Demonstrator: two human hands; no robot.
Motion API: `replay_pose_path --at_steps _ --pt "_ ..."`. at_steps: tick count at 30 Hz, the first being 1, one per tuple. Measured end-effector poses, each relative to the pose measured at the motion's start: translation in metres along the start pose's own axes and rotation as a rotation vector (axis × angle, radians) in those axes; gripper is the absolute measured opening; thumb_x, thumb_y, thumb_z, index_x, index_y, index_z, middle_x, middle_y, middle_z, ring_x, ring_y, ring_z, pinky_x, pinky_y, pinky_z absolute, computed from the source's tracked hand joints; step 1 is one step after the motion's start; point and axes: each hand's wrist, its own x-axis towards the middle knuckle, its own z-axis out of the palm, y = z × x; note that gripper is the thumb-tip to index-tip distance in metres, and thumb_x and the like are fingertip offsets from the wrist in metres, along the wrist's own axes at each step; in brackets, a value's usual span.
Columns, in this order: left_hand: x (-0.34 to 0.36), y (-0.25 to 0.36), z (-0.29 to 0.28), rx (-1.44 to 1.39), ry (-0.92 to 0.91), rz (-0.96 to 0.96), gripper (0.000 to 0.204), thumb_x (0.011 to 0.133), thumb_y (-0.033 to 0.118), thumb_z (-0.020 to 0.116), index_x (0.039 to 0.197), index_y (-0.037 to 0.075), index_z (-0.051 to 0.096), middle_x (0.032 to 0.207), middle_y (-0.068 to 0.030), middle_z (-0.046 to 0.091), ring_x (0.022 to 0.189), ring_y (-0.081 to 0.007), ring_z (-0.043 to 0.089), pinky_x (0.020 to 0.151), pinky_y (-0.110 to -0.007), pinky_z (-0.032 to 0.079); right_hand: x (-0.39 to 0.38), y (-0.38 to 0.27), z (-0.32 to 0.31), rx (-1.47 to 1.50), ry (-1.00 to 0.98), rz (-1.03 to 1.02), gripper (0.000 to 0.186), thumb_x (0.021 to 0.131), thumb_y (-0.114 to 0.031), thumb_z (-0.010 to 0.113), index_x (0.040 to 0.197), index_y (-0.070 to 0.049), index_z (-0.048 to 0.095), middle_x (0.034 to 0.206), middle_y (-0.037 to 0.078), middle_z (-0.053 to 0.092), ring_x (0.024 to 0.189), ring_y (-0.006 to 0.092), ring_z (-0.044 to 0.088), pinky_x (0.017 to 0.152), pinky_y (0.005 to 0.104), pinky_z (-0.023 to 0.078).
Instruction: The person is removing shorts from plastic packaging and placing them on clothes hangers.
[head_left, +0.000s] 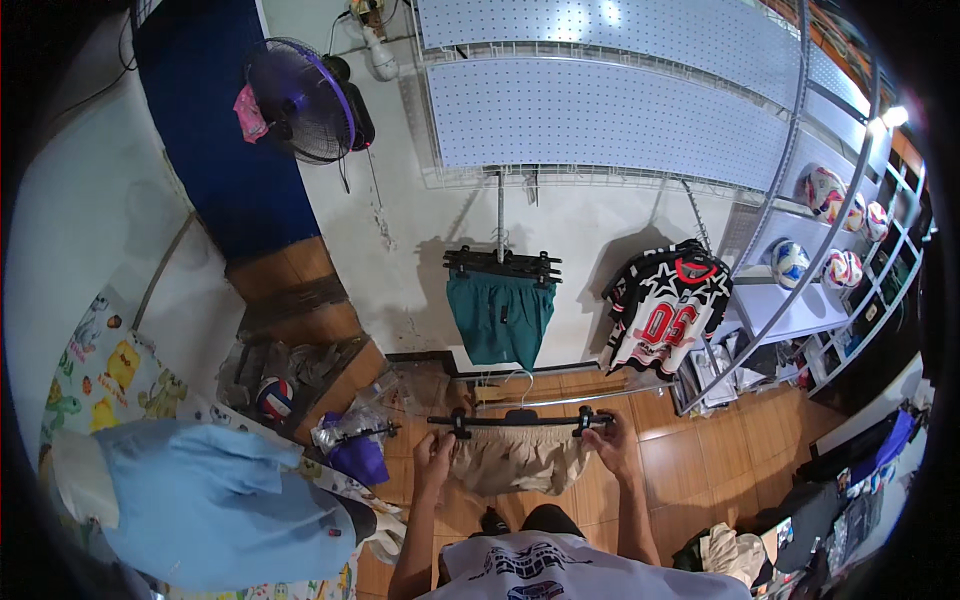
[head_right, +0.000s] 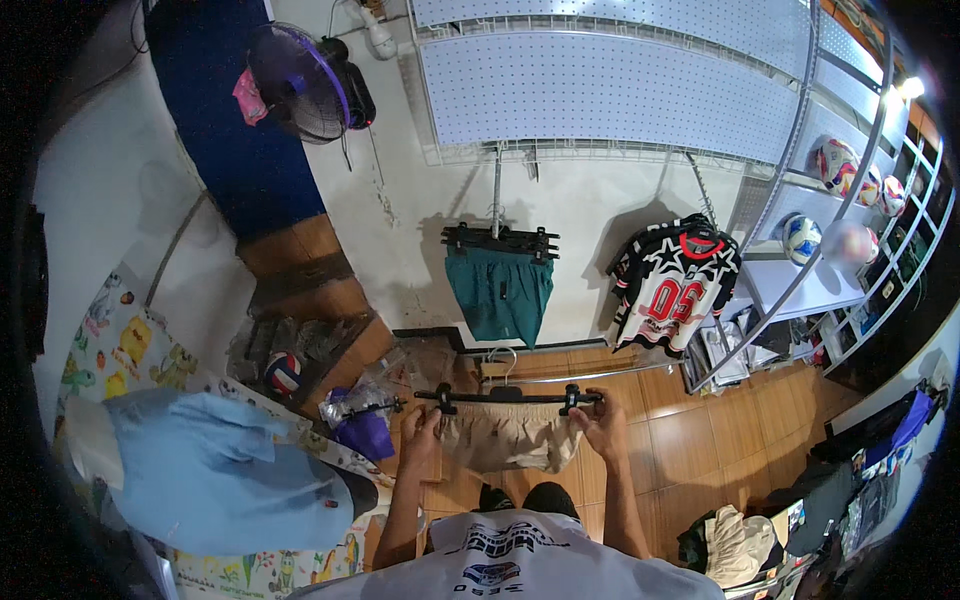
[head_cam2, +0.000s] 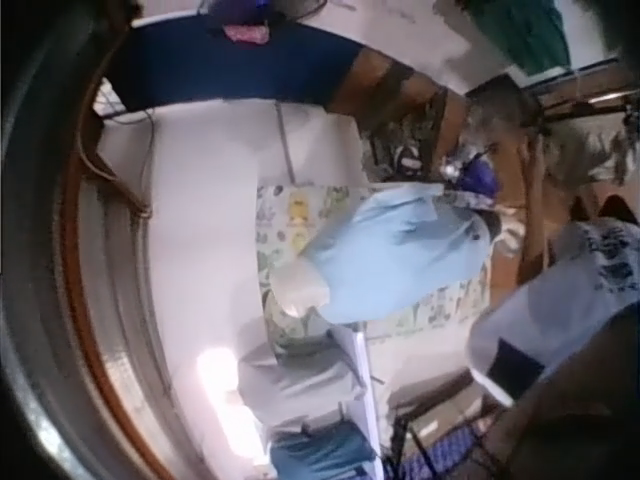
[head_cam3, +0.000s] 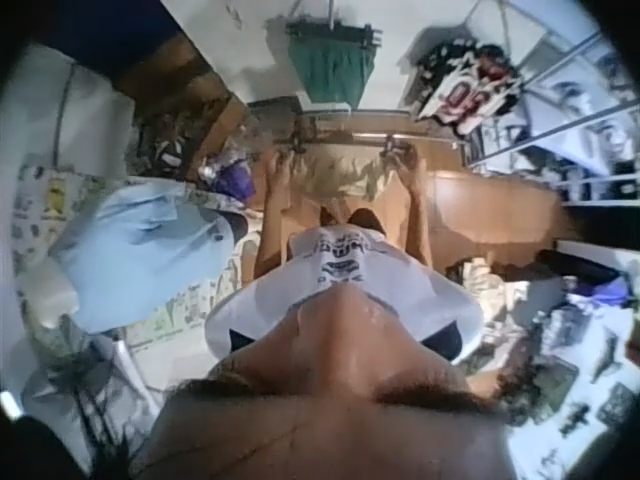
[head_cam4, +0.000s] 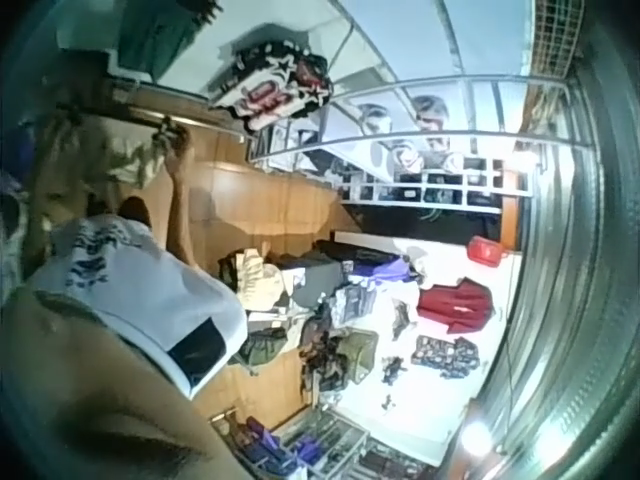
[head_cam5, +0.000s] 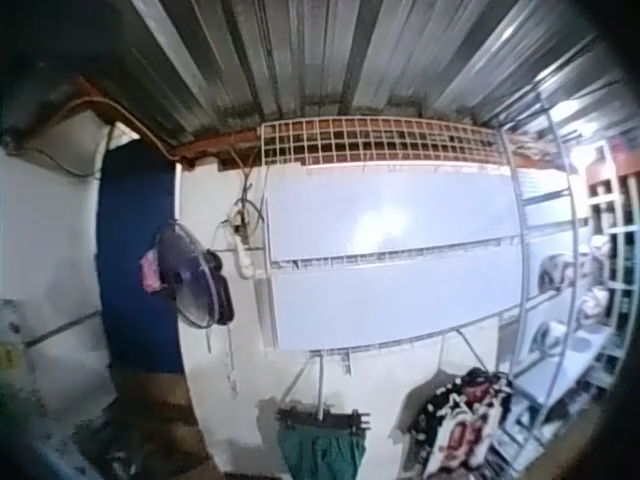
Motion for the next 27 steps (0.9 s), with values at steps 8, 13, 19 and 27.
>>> replay_pose_path --at_steps 8,13,19,27 --pt "0.122 0.036 0.044 0.096 -0.083 0.043 0.03 0.092 0.024 0.064 0.099 -0.005 0.061 0.088 -0.0031 0.061 0.083 -0.0123 0.053 0.073 -0.029 0.042 0.124 0.003 0.019 0.055 0.016 -0.022 0.035 0.084 0.004 0.07 0.114 0.003 0.052 0.081 0.008 0.067 0.077 0.0132 0.067 0.065 0.0243 0.052" --pt "0.217 0.011 0.062 0.12 0.053 0.048 0.048 0.09 0.029 0.067 0.118 -0.009 0.058 0.107 -0.0136 0.064 0.098 -0.0196 0.058 0.084 -0.032 0.046 0.214 0.008 0.037 -0.014 -0.01 -0.101 0.032 0.083 0.003 0.072 0.11 0.004 0.054 0.083 0.008 0.067 0.075 0.0111 0.065 0.064 0.0231 0.051" --pt "0.292 0.02 0.102 0.074 0.074 0.054 0.03 0.093 0.028 0.063 0.107 0.001 0.063 0.092 -0.0014 0.061 0.086 -0.0118 0.053 0.077 -0.026 0.042 0.297 0.021 0.042 0.042 -0.005 -0.023 0.032 0.082 0.0 0.074 0.108 0.004 0.056 0.085 0.007 0.067 0.076 0.0105 0.064 0.065 0.0241 0.051" --pt "0.34 0.006 0.106 0.24 0.173 0.031 0.047 0.092 0.029 0.064 0.119 -0.009 0.057 0.105 -0.0156 0.065 0.097 -0.0208 0.061 0.083 -0.033 0.048 0.345 0.059 0.056 0.095 -0.061 -0.025 0.032 0.084 -0.012 0.076 0.107 0.001 0.058 0.085 0.004 0.066 0.073 0.0075 0.058 0.064 0.0229 0.047"
